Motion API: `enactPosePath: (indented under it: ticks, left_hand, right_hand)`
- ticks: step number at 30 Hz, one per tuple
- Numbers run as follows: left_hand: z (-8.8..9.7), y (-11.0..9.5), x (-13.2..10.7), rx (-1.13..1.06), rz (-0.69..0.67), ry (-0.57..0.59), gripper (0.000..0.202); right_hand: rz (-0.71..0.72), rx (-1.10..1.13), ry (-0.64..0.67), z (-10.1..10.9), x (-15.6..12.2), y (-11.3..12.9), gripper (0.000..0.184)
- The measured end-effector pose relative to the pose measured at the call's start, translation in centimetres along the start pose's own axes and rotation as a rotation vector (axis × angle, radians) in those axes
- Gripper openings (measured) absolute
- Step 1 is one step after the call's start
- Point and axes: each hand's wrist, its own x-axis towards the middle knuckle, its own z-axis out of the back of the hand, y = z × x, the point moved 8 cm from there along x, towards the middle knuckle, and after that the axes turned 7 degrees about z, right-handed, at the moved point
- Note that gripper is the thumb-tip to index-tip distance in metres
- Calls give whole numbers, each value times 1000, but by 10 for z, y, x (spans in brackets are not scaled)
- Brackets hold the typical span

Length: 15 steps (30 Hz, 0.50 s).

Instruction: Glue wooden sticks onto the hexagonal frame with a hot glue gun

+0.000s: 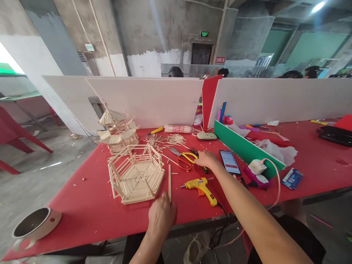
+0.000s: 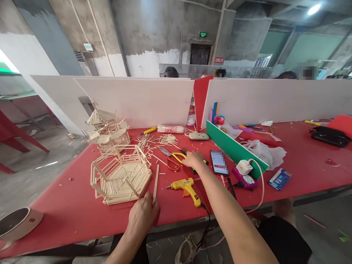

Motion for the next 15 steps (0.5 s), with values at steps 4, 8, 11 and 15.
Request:
enactPosePath:
  ticks: [4,8,11,15]
  left_hand:
    - [4,-4,-1,14,8,-16,26]
    - [8,-8,0,55,19,-40,26]
    - [10,-10,1,69,23,-24,24]
    - [11,-10,1,75,9,-34,24]
  right_hand:
    - [-2,-8,110,-13,2,-25,39]
    - [-19,-33,114,-24,4,-38,43]
    - [-26,-47,86,-27,5,-40,45]
    - [-3,-33,66,-29,6,-40,44]
